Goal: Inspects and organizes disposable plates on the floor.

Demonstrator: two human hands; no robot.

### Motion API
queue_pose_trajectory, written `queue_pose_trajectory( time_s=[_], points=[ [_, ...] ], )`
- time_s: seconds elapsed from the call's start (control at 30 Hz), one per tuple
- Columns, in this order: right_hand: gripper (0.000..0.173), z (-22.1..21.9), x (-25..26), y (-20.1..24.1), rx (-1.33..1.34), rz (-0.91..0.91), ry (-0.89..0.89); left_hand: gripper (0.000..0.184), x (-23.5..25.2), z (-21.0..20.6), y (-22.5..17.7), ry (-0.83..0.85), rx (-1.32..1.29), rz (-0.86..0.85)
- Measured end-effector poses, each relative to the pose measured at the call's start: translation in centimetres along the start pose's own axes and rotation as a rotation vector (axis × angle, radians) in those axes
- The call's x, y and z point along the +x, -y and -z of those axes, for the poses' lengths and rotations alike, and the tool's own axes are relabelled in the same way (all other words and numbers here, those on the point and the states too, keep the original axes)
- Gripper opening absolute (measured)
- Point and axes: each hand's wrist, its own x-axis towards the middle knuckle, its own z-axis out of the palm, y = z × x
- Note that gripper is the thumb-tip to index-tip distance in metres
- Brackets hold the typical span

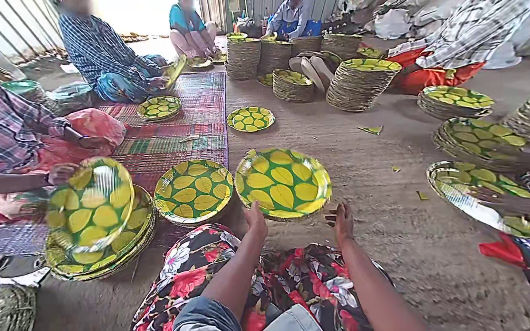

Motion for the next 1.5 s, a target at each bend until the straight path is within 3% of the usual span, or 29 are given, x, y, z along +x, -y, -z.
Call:
queue_pose_trajectory(
  time_s=[0.13, 0.23, 0.27, 0.4, 0.53, 0.63, 0.73, 0.97, 1.03, 1.17, 1.4, 1.5],
  points=[
    [0.052, 0.0, 0.1, 0.1, -0.178, -0.005, 0.16, 0.069, -0.1, 1.0, -2.6, -0.203, -0.258, -0.147],
    [0.047, -0.5, 0.1, 0.0, -0.286, 0.013, 0.256, 0.063, -0.3, 2.6, -2.0, -0.166, -0.176, -0.037],
    [0.045, -0.6, 0.2, -0.2, -0.318, 0.015, 0.287, 0.056, -0.4, 2.6, -0.9, -0.116, -0.097, 0.018],
    [0.039, -0.5, 0.5, -0.5, -0.531, -0.003, 0.443, 0.047, -2.2, 1.5, 2.7, 0.339, 0.165, 0.229],
    [0.036, 0.0, 0.7, -1.1, -0.691, 0.01, 0.579, 0.04, -3.5, 0.3, 5.0, 0.69, 0.581, 0.237],
    [0.035, -0.1, 0.9, -1.3, -0.72, -0.001, 0.612, 0.04, -3.0, 0.3, 5.4, 0.785, 0.775, 0.189],
    [0.036, -0.3, 1.2, -1.6, -0.754, -0.007, 0.656, 0.041, -0.3, 0.5, 4.7, 0.673, 0.725, 0.104],
    [0.037, -0.4, 1.7, -1.8, -0.783, -0.013, 0.694, 0.065, 7.7, 4.0, -0.2, -0.08, 0.018, -0.072],
    [0.037, -0.3, 1.6, -1.6, -0.771, -0.005, 0.696, 0.073, 8.8, 4.4, -0.1, -0.193, -0.09, -0.106],
    [0.038, 0.2, 1.5, -1.0, -0.755, -0.022, 0.695, 0.073, 8.7, 3.7, 1.9, -0.21, -0.001, -0.158],
    [0.039, 0.1, 2.1, -1.2, -0.758, -0.024, 0.743, 0.065, 7.9, 3.7, 2.0, -0.221, 0.031, -0.094],
    [0.037, 0.2, 2.4, -1.7, -0.712, -0.055, 0.75, 0.072, 8.1, 3.8, 2.6, -0.201, 0.14, -0.099]
  ],
)
